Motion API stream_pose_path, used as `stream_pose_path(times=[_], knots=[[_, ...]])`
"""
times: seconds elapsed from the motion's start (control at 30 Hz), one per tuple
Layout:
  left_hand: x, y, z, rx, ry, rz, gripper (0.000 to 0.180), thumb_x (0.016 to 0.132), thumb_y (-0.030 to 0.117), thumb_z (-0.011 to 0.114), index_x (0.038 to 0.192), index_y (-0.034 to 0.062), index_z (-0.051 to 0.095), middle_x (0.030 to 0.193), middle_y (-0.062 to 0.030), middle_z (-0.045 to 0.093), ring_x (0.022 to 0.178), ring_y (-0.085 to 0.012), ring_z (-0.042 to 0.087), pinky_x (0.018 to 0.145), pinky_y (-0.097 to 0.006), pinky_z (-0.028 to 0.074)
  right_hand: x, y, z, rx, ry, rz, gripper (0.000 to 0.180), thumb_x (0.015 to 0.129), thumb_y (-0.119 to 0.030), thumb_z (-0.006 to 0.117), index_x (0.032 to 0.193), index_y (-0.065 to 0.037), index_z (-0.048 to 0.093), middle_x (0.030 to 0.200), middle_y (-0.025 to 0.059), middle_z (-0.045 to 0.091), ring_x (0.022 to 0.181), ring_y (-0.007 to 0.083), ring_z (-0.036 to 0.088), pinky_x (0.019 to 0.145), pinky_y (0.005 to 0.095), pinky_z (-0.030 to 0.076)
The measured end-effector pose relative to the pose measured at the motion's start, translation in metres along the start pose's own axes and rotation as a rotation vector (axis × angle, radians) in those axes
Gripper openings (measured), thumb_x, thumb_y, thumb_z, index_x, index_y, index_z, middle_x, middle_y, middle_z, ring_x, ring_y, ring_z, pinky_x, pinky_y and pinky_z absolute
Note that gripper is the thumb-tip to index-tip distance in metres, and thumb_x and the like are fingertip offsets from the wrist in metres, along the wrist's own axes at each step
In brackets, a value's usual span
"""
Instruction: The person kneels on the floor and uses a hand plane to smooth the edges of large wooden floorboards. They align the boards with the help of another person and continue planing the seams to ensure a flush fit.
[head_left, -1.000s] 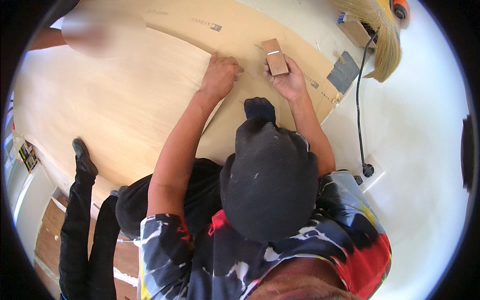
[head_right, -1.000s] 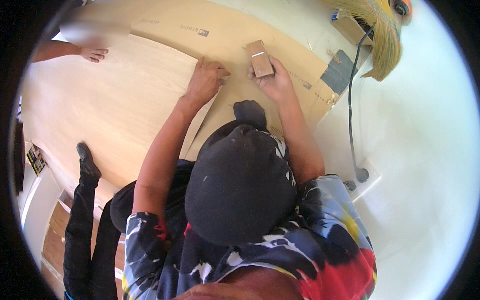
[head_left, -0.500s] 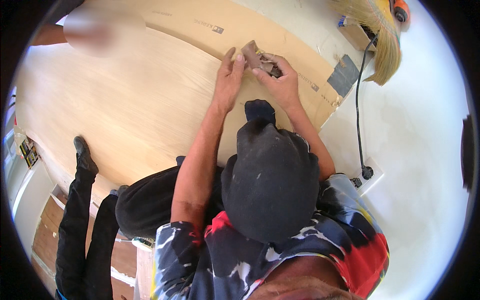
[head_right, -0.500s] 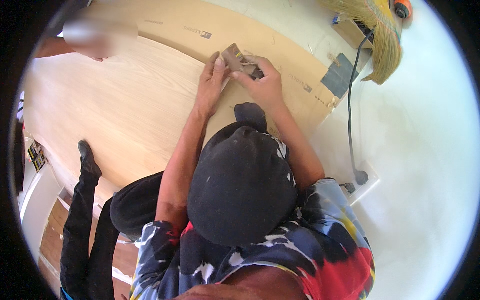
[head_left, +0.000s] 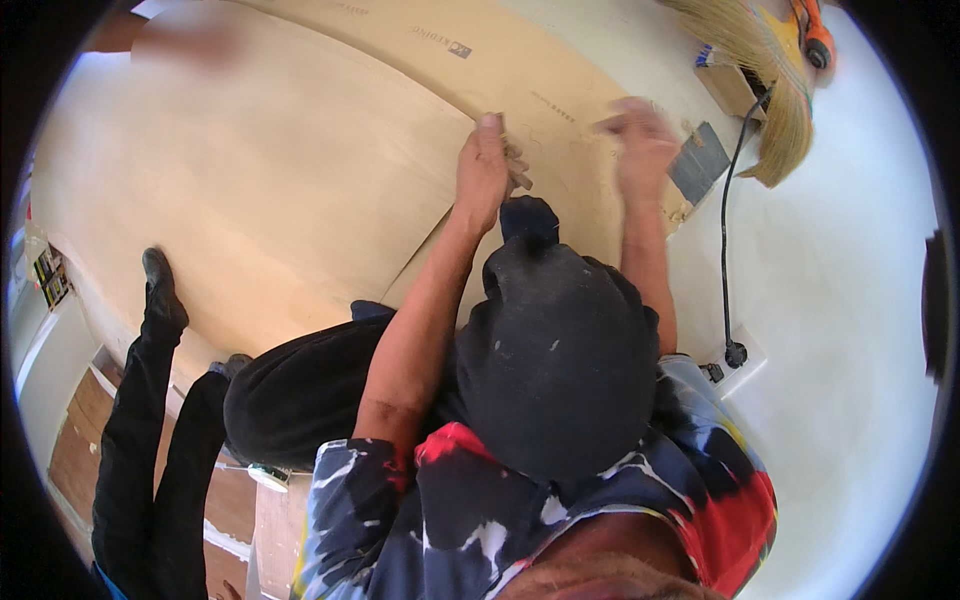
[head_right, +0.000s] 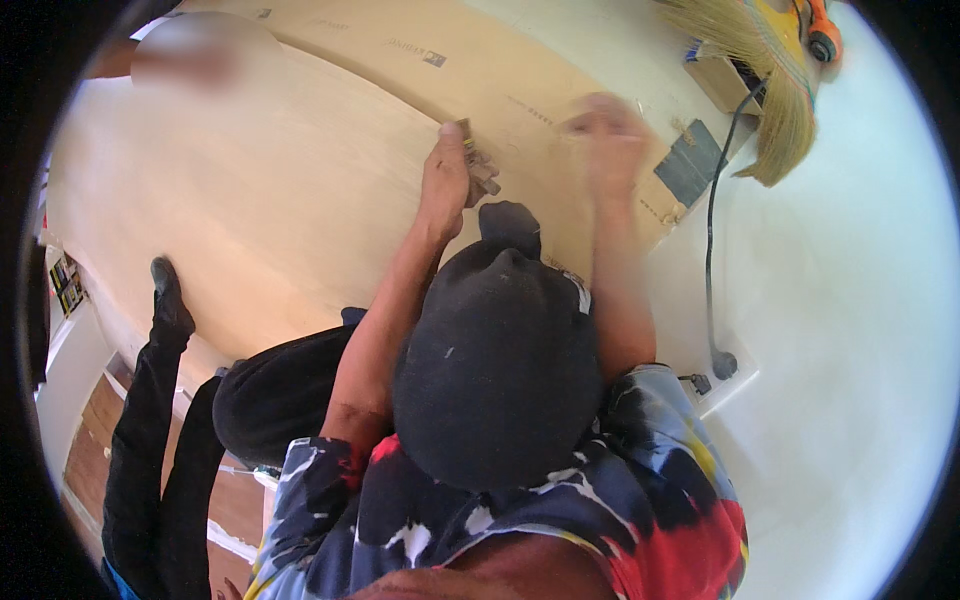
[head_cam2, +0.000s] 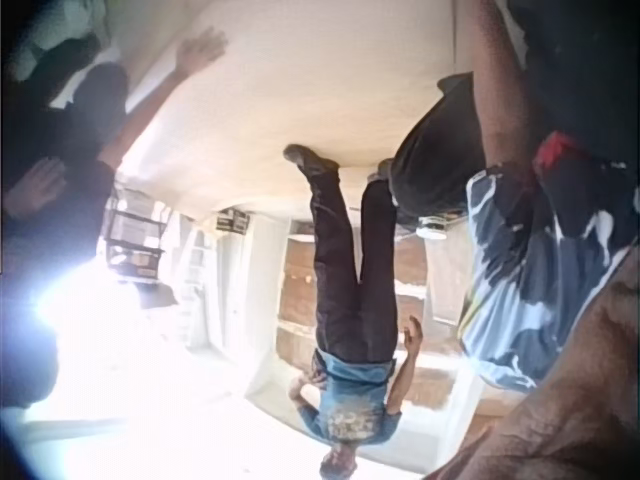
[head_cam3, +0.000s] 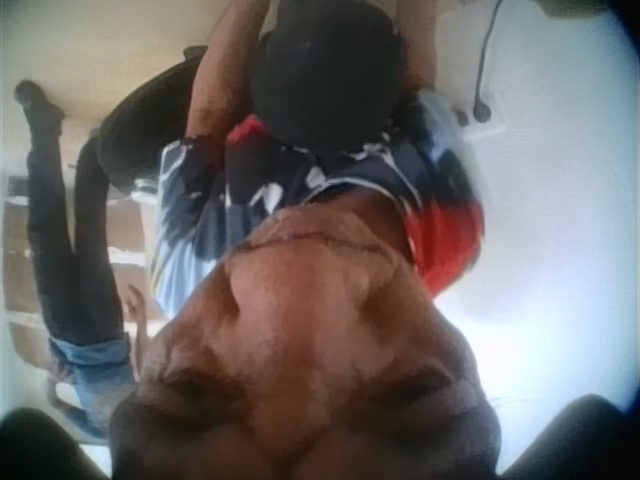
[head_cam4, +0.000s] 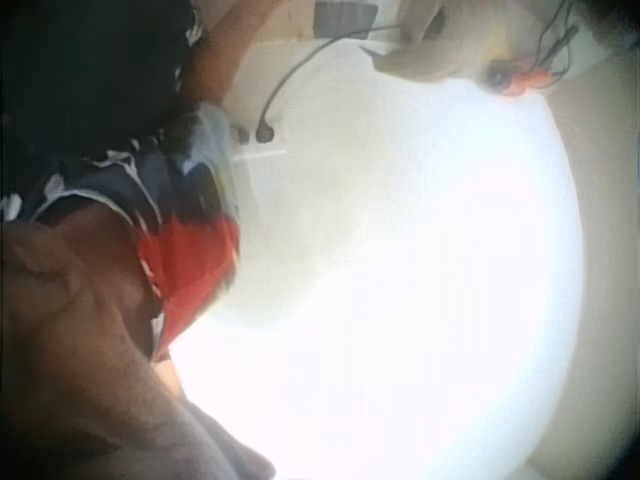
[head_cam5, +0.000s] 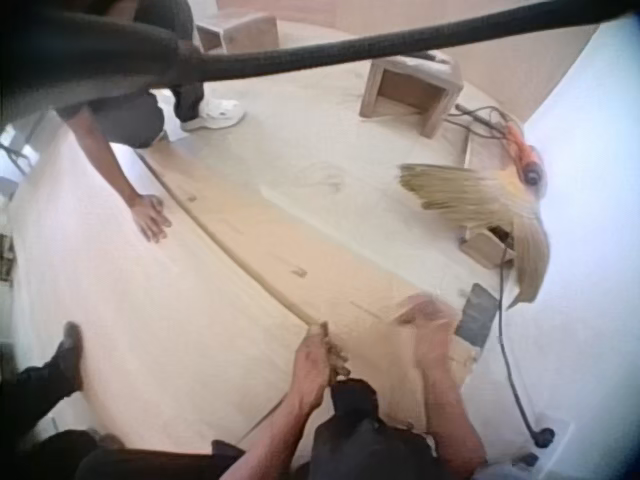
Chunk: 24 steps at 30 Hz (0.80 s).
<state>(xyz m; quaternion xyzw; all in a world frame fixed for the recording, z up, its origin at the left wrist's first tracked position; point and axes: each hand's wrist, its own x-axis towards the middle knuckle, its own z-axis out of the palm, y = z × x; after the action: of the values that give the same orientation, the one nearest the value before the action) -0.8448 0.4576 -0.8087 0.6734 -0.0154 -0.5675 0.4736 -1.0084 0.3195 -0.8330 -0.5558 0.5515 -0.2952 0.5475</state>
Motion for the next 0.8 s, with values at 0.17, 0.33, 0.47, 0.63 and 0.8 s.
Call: stream_pose_path(times=[0.17, 0.33, 0.47, 0.63, 0.8], knots=[[0.011, -0.034, -0.019, -0.422, 0.039, 0.037, 0.072, 0.106, 0.061, 0.030, 0.139, -0.0011, 0.048, 0.116, -0.0185, 0.062, 0.100, -0.0280, 0.065, 0.083, -0.038, 0.055, -0.013, 0.009, 0.003, 0.387, 0.020, 0.162, 0.040, 0.099, -0.022, 0.066, 0.132, -0.001, 0.059, 0.115, 0.0126, 0.068, 0.102, 0.0196, 0.066, 0.084, 0.0330, 0.056], [0.001, -0.009, 0.016, -0.233, -0.192, 0.214, 0.074, 0.108, 0.056, 0.033, 0.154, -0.0026, 0.034, 0.148, -0.0288, 0.045, 0.136, -0.0365, 0.046, 0.112, -0.040, 0.039, -0.073, 0.010, 0.049, -0.018, -0.378, 0.039, 0.047, 0.096, -0.028, 0.069, 0.134, -0.001, 0.061, 0.112, 0.0124, 0.068, 0.097, 0.0213, 0.067, 0.080, 0.0328, 0.056], [0.003, -0.015, 0.003, 0.415, -0.074, 0.483, 0.065, 0.103, 0.040, 0.054, 0.150, -0.0020, 0.040, 0.154, -0.0296, 0.038, 0.147, -0.0439, 0.032, 0.119, -0.046, 0.029, -0.039, 0.001, 0.034, 0.294, -0.485, 0.244, 0.046, 0.097, -0.025, 0.067, 0.129, 0.006, 0.062, 0.103, 0.0102, 0.070, 0.081, 0.0166, 0.067, 0.076, 0.0320, 0.055], [0.016, -0.016, -0.059, 0.950, 0.499, 0.323, 0.093, 0.085, 0.037, 0.078, 0.156, 0.0019, 0.030, 0.163, -0.0252, 0.022, 0.151, -0.0504, 0.013, 0.116, -0.068, 0.019, -0.014, 0.029, 0.048, 0.224, -0.456, 0.329, 0.048, 0.099, -0.026, 0.061, 0.136, 0.005, 0.058, 0.111, 0.0101, 0.067, 0.098, 0.0166, 0.064, 0.086, 0.0321, 0.053], [0.025, -0.013, -0.067, 0.990, 0.512, 0.239, 0.128, 0.064, 0.046, 0.092, 0.159, 0.0028, 0.019, 0.165, -0.0282, 0.009, 0.150, -0.0562, 0.004, 0.112, -0.076, 0.015, -0.012, 0.046, 0.058, 0.116, -0.498, 0.268, 0.050, 0.098, -0.026, 0.061, 0.138, 0.003, 0.058, 0.119, 0.0116, 0.068, 0.110, 0.0158, 0.061, 0.094, 0.0306, 0.050]])
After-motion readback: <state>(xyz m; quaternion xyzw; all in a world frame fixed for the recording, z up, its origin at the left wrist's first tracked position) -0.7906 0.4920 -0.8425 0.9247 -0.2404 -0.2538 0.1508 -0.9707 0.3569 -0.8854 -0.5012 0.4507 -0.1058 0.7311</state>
